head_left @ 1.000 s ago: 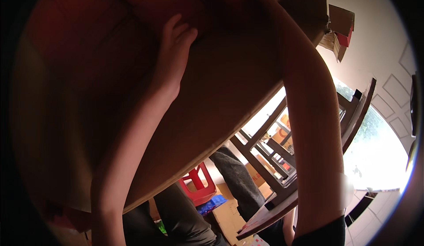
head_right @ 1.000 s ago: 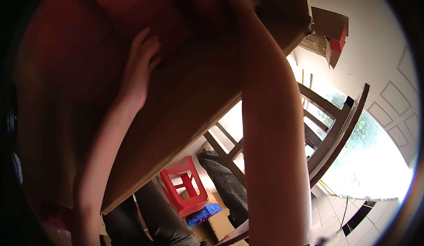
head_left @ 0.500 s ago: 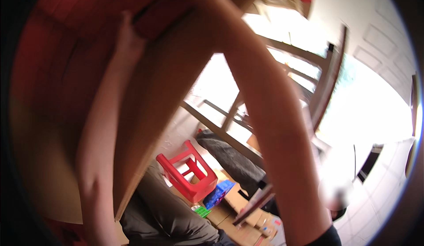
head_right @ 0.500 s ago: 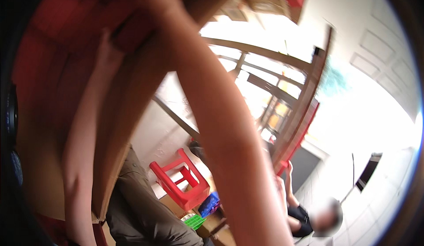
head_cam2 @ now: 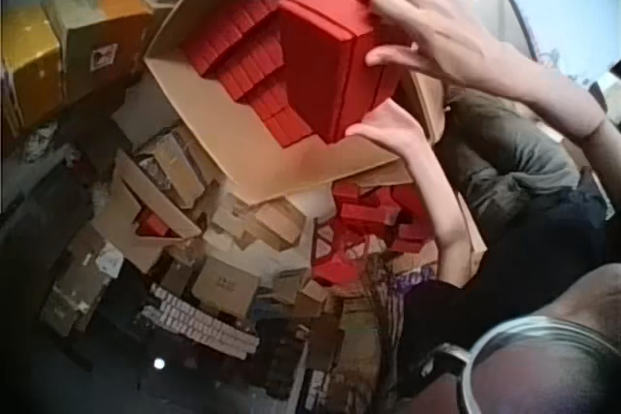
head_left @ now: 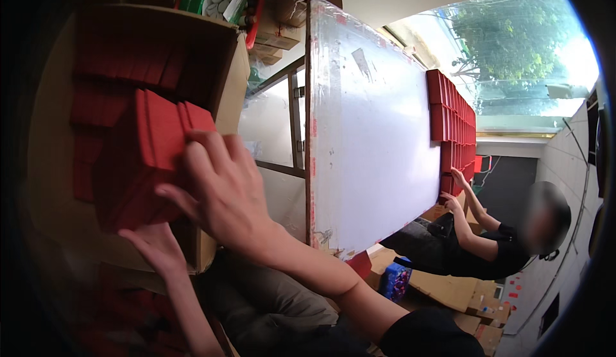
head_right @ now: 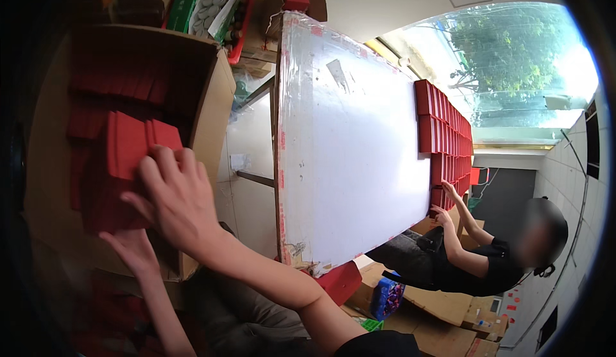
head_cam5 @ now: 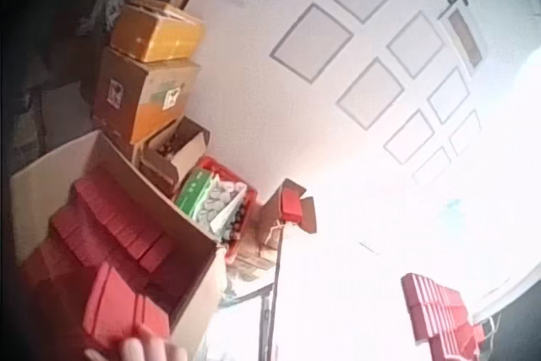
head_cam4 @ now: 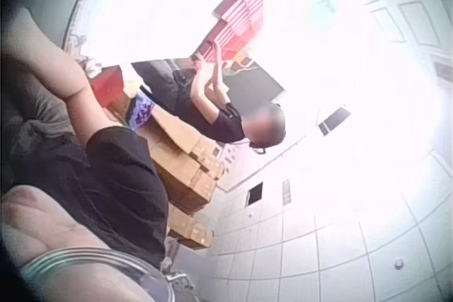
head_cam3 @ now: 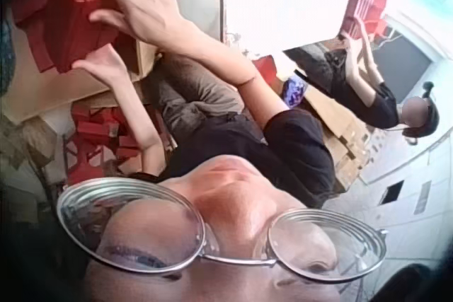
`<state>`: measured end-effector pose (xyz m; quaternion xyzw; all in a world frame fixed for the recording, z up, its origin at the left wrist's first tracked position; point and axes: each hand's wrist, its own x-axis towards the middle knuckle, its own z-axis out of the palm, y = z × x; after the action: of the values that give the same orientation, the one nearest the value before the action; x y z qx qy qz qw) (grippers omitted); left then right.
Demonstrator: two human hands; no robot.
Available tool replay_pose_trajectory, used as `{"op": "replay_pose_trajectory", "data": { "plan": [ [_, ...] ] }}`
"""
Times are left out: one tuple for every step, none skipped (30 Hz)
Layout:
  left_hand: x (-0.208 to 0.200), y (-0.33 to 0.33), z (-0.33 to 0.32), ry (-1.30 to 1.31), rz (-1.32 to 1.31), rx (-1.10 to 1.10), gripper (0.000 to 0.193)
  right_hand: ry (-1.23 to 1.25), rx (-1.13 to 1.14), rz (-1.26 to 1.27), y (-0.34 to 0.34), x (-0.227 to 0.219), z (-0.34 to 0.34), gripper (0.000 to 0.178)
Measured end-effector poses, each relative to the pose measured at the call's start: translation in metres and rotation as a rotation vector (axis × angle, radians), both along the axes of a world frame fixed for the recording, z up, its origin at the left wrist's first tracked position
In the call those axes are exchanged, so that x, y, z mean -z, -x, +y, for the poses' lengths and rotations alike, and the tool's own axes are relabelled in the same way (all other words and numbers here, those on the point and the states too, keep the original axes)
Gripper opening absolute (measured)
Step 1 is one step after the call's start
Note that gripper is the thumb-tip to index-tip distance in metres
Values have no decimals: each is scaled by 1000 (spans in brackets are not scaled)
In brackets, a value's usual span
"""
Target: The person sits on the floor and assembles small red boxes by inserting the inner trays into the outer shells. They then arrange the assembled boxes in rows on a nearby table.
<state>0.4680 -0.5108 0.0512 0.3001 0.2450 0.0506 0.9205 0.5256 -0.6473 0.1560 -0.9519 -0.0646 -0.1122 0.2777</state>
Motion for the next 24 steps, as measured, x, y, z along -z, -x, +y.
{"op": "replay_pose_trajectory", "data": {
  "plan": [
    [-10, 27, -7, -65, -50, 72, 68, 4, 29, -20, 26, -20, -19, 42],
    [-29, 50, -25, -160, -52, 40, 72, -50, 67, 11, 56, -38, -36, 40],
    [-44, 75, -44, -247, -43, 70, 77, -100, 100, 35, 89, -54, -57, 39],
    [-62, 99, -66, -302, -57, 47, 73, -137, 132, 11, 119, -71, -74, 38],
    [-62, 123, -84, -360, -146, 104, 73, -189, 188, -25, 150, -77, -93, 36],
    [-59, 150, -98, -506, -193, 250, 73, -301, 277, -4, 180, -83, -114, 33],
    [-61, 164, -113, -621, -264, 354, 72, -321, 363, -5, 212, -83, -135, 32],
    [-63, 178, -127, -736, -344, 445, 71, -426, 487, -10, 241, -77, -151, 30],
    [-69, 184, -145, -810, -457, 502, 70, -563, 570, -28, 269, -68, -167, 31],
    [-80, 188, -159, -762, -504, 570, 63, -563, 607, -65, 297, -52, -184, 32],
    [-88, 191, -172, -711, -548, 640, 57, -542, 640, -79, 320, -36, -199, 32],
    [-82, 194, -182, -755, -591, 692, 56, -556, 674, -64, 333, -32, -208, 32],
    [-70, 192, -189, -799, -622, 735, 56, -569, 696, -40, 339, -29, -214, 32],
    [-59, 191, -196, -896, -618, 759, 54, -607, 691, -27, 343, -20, -221, 32],
    [-55, 188, -205, -1086, -700, 738, 53, -643, 697, -20, 347, -6, -232, 32],
    [-55, 186, -211, -1074, -715, 750, 52, -682, 690, -12, 348, 1, -240, 33],
    [-54, 186, -219, -1056, -721, 764, 52, -686, 686, 89, 352, -5, -247, 34],
    [-53, 181, -227, -986, -671, 777, 52, -680, 599, 153, 352, -2, -257, 36],
    [-56, 176, -235, -1006, -673, 778, 53, -670, 513, 212, 350, 2, -274, 37],
    [-56, 178, -236, -1018, -665, 803, 54, -426, 452, 398, 361, -11, -283, 53],
    [-56, 176, -237, -1031, -657, 826, 54, -338, 453, 322, 360, -19, -295, 59],
    [-55, 178, -235, -1036, -613, 875, 54, -257, 457, 265, 359, -27, -302, 65],
    [-52, 176, -233, -1143, -641, 864, 52, -155, 457, 182, 347, -37, -315, 72],
    [-50, 178, -227, -1209, -649, 844, 52, -87, 355, 123, 340, -47, -319, 78]
  ]
}}
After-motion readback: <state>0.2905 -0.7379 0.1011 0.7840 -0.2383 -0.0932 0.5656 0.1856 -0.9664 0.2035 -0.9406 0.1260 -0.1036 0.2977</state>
